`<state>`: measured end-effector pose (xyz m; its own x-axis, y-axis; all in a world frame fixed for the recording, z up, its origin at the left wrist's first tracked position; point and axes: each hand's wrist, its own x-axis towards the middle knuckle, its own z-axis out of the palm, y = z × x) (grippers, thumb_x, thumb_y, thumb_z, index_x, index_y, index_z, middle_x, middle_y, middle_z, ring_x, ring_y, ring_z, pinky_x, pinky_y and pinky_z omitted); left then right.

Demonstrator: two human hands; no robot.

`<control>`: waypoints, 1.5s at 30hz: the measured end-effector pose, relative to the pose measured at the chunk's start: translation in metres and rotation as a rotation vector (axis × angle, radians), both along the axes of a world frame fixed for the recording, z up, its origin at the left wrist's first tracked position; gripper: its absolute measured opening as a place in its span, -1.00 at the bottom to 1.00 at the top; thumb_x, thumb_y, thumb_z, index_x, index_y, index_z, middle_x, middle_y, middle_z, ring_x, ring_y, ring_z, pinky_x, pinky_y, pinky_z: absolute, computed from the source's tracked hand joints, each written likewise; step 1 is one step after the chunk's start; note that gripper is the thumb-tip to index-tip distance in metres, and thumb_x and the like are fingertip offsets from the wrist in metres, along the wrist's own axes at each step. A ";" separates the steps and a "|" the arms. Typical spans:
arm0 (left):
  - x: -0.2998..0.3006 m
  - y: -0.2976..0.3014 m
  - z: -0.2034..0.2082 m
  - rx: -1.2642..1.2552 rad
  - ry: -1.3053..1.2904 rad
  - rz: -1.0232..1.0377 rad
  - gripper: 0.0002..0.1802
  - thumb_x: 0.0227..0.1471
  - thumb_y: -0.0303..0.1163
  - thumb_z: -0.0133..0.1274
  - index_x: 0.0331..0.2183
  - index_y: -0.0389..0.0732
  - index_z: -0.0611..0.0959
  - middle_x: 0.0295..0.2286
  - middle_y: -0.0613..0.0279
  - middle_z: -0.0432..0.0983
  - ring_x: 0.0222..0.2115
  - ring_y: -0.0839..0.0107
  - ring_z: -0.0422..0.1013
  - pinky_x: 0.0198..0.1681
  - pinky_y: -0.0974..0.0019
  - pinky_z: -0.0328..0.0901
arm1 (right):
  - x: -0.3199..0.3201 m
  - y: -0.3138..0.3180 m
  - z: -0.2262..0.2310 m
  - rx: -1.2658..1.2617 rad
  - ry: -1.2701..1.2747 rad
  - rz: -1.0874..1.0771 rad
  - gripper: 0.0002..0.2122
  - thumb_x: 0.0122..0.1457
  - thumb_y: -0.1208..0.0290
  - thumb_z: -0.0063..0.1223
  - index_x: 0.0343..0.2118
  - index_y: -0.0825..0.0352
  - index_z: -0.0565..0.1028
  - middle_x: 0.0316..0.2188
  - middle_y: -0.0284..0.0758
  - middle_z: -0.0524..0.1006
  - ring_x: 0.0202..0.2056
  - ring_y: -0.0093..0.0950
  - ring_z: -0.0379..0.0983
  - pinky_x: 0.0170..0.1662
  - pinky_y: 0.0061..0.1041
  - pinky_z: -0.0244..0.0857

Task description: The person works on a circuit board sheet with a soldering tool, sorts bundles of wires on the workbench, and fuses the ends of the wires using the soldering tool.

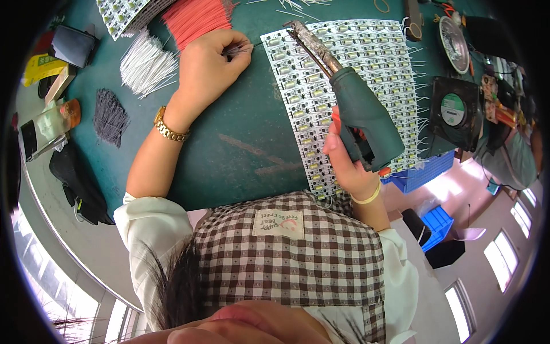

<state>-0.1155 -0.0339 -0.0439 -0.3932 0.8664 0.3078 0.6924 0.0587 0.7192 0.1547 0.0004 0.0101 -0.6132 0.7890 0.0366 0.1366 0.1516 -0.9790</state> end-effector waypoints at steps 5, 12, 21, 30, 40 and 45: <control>-0.007 -0.003 0.008 0.082 0.194 0.029 -0.86 0.05 -0.41 0.10 -0.30 -0.18 0.67 -0.46 0.14 0.60 -0.51 0.25 0.52 -0.43 0.30 0.38 | 0.007 0.004 0.005 0.025 -0.034 -0.019 -0.67 0.18 0.59 -0.06 0.02 0.49 0.32 -0.53 -0.32 0.44 -0.54 -0.59 0.35 -0.42 -0.59 0.29; 0.005 -0.012 0.044 0.126 -0.056 0.134 -0.89 -0.02 -0.53 0.07 -0.36 -0.27 0.52 -0.45 0.01 0.56 -0.45 -0.01 0.50 -0.42 0.14 0.38 | 0.017 -0.003 0.014 -0.097 -0.020 -0.017 -0.65 0.18 0.56 -0.06 0.04 0.48 0.30 -0.49 -0.30 0.45 -0.51 -0.57 0.36 -0.41 -0.58 0.29; 0.018 -0.002 0.003 0.053 -0.092 -0.065 -0.93 -0.06 -0.50 0.17 -0.43 -0.27 0.64 -0.54 0.26 0.55 -0.58 0.55 0.41 -0.52 0.48 0.29 | 0.026 -0.013 0.001 -0.162 -0.062 -0.017 -0.75 0.11 0.63 0.09 -0.11 0.44 0.46 -0.42 -0.34 0.52 -0.43 -0.59 0.42 -0.34 -0.58 0.31; 0.021 0.000 -0.001 0.034 -0.027 -0.026 -0.92 -0.22 -0.47 0.14 -0.51 -0.16 0.64 -0.55 0.22 0.54 -0.54 0.22 0.48 -0.50 0.27 0.36 | 0.027 -0.012 -0.002 -0.025 -0.239 0.020 -0.83 0.06 0.61 0.17 -0.25 0.42 0.53 -0.38 -0.30 0.57 -0.38 -0.50 0.51 -0.31 -0.53 0.37; 0.022 0.000 -0.001 0.048 -0.026 -0.013 -0.94 -0.21 -0.45 0.15 -0.53 -0.16 0.65 -0.55 0.22 0.55 -0.55 0.22 0.48 -0.49 0.27 0.37 | 0.022 -0.013 -0.004 0.098 -0.317 0.035 -0.85 0.01 0.55 0.25 -0.33 0.40 0.56 -0.48 -0.33 0.59 -0.49 -0.52 0.54 -0.40 -0.56 0.41; 0.022 0.000 -0.003 0.042 -0.017 -0.016 -0.93 -0.22 -0.44 0.15 -0.53 -0.17 0.65 -0.56 0.22 0.54 -0.56 0.22 0.48 -0.50 0.27 0.36 | 0.026 -0.015 -0.004 0.083 -0.300 0.032 -0.84 0.03 0.56 0.23 -0.30 0.40 0.55 -0.44 -0.31 0.58 -0.46 -0.52 0.52 -0.37 -0.56 0.39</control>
<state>-0.0939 -0.0337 -0.0464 -0.3848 0.8591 0.3375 0.6804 0.0169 0.7326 0.1810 -0.0142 0.0058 -0.6305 0.7713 -0.0866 0.4118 0.2378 -0.8797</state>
